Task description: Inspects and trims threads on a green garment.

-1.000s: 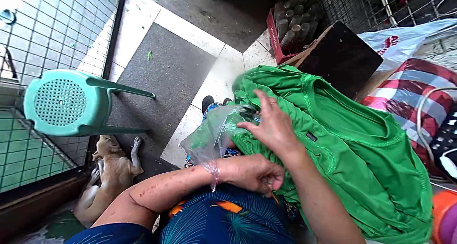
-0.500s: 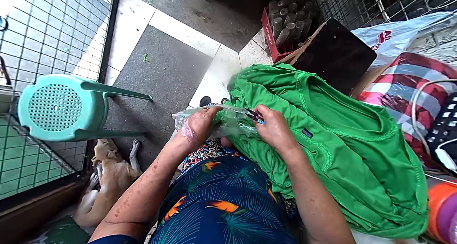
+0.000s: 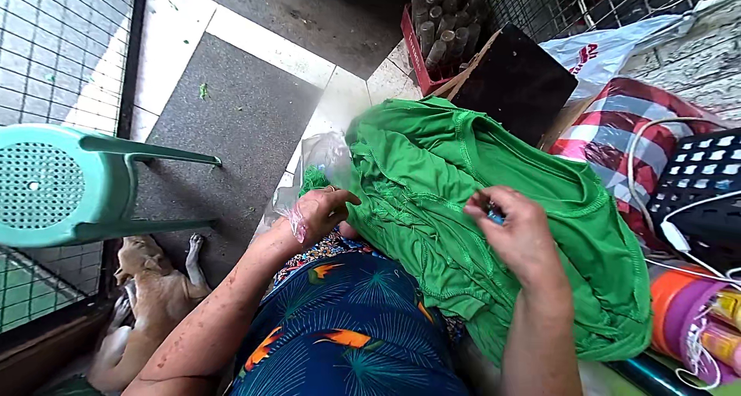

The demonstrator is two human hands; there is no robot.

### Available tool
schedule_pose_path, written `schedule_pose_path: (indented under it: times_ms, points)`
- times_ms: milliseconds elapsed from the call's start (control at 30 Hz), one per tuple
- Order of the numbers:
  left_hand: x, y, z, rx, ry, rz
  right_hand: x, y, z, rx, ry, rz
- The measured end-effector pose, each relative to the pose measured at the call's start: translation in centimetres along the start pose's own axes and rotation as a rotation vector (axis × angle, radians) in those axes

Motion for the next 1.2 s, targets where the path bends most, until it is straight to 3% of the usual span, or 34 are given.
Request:
schedule_pose_path:
  times_ms: [100, 267, 467, 567, 667, 800, 967, 1067, 1200]
  points:
    - [-0.2, 0.2, 0.4, -0.013, 0.022, 0.091, 0.6, 2.4, 0.3, 0.126, -0.050, -0.098]
    - [-0.7, 0.2, 2.1, -0.023, 0.161, 0.263, -0.2, 2.2, -0.6, 0.180, -0.105, 0.003]
    - [-3.1, 0.6, 5.0, 0.094, 0.213, 0.341, -3.2, -3.7, -0.1, 0.107, 0.141, 0.051]
    - [-4.9, 1.0, 5.9, 0.225, 0.240, 0.444, -4.6, -3.5, 2.2, -0.007, 0.276, -0.012]
    - [-7.0, 1.9, 6.6, 0.278, 0.178, 0.489, -4.0, -2.3, 4.0, -0.145, 0.323, 0.045]
    - [-10.1, 2.5, 8.7, 0.333, -0.026, 0.471, -3.6, -1.7, 4.5, -0.236, 0.267, 0.120]
    - [-12.7, 3.0, 10.4, 0.279, -0.163, 0.464, -3.2, -0.8, 4.2, -0.328, 0.148, 0.037]
    - [-12.8, 3.4, 9.8, 0.269, -0.119, 0.555, -3.2, -0.2, 4.1, -0.325, 0.130, -0.004]
    - [-11.6, 2.9, 8.2, 0.339, 0.022, 0.635, -3.3, -0.6, 4.5, -0.374, 0.034, 0.133]
Point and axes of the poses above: each hand's wrist, its own x-axis away from the middle knuckle, its own y-axis out of the palm, z = x × y, the point moved 5 cm from there along -x, towards the middle knuckle, and after that the axes turned 11 degrees about -x, right-handed, at the moved point
